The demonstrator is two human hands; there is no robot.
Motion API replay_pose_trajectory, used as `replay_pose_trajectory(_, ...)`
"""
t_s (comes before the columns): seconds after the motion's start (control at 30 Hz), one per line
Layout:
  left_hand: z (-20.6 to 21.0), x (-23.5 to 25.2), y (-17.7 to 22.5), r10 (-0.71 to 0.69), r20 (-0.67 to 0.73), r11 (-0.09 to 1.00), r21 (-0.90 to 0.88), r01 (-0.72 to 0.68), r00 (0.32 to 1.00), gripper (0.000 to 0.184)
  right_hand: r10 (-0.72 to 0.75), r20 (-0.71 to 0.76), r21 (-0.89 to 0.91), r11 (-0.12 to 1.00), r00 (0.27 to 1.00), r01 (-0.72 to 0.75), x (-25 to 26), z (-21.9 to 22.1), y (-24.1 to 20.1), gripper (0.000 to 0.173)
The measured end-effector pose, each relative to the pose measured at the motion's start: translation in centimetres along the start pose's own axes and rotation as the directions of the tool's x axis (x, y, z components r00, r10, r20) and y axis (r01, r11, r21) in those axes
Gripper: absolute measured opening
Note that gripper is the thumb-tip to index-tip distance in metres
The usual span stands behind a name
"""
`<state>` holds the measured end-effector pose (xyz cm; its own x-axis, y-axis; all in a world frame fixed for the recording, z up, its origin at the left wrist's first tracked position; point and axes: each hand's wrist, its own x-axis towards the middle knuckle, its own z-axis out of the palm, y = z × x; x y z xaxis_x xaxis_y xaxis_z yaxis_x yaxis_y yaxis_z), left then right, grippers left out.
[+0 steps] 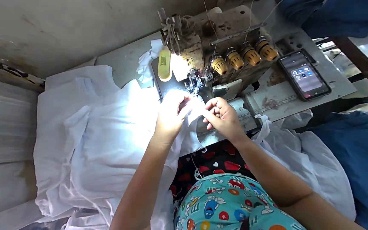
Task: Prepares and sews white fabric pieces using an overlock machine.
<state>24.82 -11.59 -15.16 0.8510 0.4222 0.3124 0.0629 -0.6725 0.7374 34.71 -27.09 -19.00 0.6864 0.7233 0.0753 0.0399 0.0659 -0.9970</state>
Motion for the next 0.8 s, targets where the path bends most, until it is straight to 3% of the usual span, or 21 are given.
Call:
replay_pose_trajectory(0.1,0.2,-0.1,1.2,-0.038,0.020,0.970,0.240,0.032,0.999,0.020,-0.017,0.012,-0.034,0.999,1.000,0.017,-0.3,-0.5,0.2,0.017)
replay_pose_trajectory(0.23,0.1,-0.6,1.5,0.024,0.017,0.926,0.378,-0.028,1.000,0.011,-0.223,-0.055,-0.140,0.967,0.973,0.213,-0.5,-0.6,1.1,0.040)
replay_pose_trajectory(0.37,-0.8,-1.9,1.8,0.056,0.049,0.972,0.224,-0.066,0.997,0.014,-0.316,-0.004,-0.219,0.926,0.949,0.308,-0.6,-0.2,0.6,0.044)
replay_pose_trajectory(0.5,-2.3,-3.1,3.8,0.033,0.053,0.985,0.169,-0.041,0.998,0.013,-0.262,0.037,-0.027,0.964,0.964,0.264,-0.9,0.3,0.0,0.013)
replay_pose_trajectory(0.63,-3.0,-3.6,3.7,0.010,0.080,0.985,0.169,-0.023,0.997,0.029,-0.203,0.036,0.094,0.976,0.979,0.199,-1.3,0.8,-0.2,0.007)
replay_pose_trajectory(0.73,-3.2,-3.7,3.2,-0.024,0.091,0.997,0.081,0.017,0.996,0.010,-0.176,0.027,0.118,0.978,0.984,0.172,-1.5,1.1,-0.3,0.005)
replay_pose_trajectory(0.8,-3.2,-3.8,3.2,-0.112,0.077,0.993,-0.025,0.114,0.991,0.010,-0.156,0.020,0.132,0.979,0.987,0.152,-1.5,1.2,-0.7,0.008)
